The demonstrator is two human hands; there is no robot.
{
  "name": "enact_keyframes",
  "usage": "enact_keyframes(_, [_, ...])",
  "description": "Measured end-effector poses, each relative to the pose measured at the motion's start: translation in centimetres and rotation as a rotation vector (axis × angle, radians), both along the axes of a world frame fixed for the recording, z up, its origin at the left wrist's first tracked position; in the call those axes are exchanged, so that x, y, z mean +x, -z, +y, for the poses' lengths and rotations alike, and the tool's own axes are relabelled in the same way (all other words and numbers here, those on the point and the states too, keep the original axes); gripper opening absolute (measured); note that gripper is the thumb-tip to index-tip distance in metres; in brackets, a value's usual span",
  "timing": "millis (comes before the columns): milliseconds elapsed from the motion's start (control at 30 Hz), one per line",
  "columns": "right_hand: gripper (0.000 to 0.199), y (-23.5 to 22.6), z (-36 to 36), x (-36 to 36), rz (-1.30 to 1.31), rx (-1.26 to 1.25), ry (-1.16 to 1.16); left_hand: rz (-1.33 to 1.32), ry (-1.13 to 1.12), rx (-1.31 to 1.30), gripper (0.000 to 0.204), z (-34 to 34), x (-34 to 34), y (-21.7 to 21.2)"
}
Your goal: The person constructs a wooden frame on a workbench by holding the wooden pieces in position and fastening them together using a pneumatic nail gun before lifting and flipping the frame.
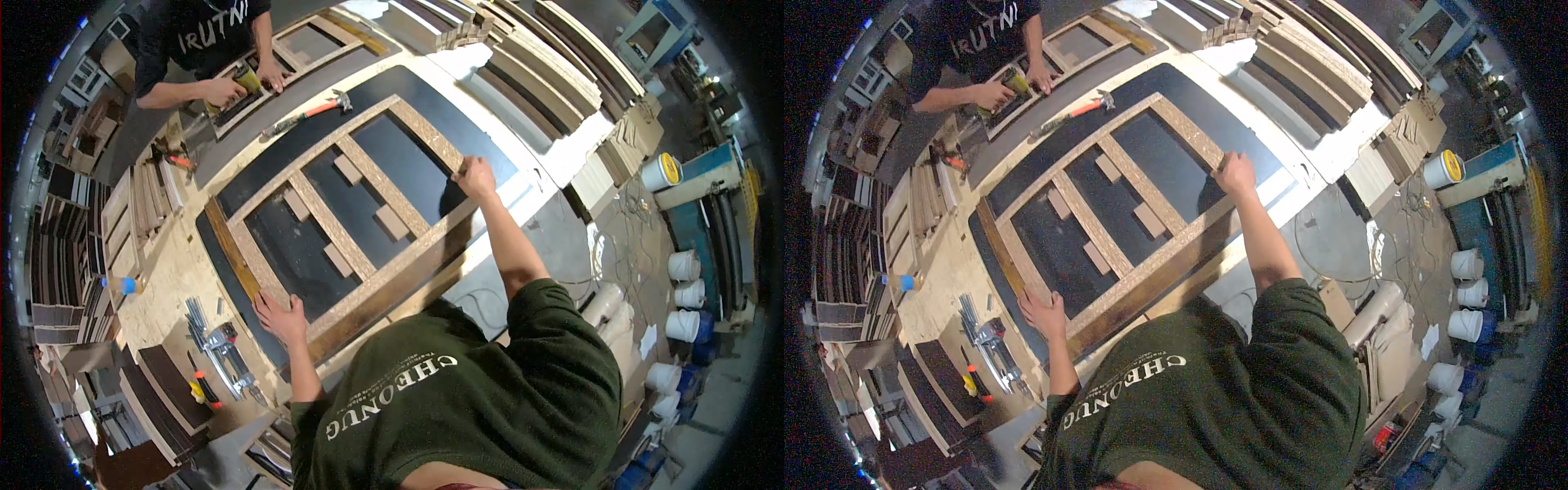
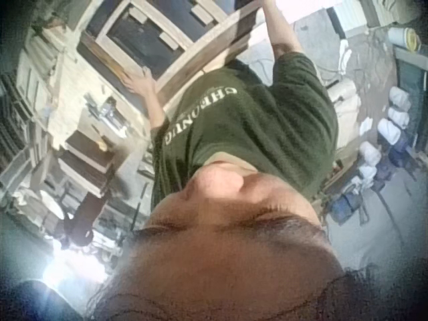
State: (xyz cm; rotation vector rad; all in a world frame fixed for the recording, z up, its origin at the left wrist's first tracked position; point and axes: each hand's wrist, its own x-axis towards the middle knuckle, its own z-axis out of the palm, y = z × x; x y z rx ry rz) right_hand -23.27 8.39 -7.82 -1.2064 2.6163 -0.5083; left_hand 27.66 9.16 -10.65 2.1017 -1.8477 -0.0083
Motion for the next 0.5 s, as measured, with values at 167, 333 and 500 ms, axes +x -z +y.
enact_keyframes(167, [0.068, -4.9, -2.3, 4.1, 0.178, -0.257, -0.087, 0.030, 0.007, -0.003, 0.076, 0.4, -0.1, -0.4])
enact_keyframes(333, [0.053, -5.0, -6.9, 13.6, 0.150, -0.681, -0.299, 0.016, 0.009, 0.023, 0.076, -0.1, -0.3, -0.9])
enact_keyframes(500, [0.057, 0.3, -6.0, 16.1, 0.131, -0.336, -0.394, -0.017, 0.102, -0.050, 0.076, 0.1, 0.9, 0.3])
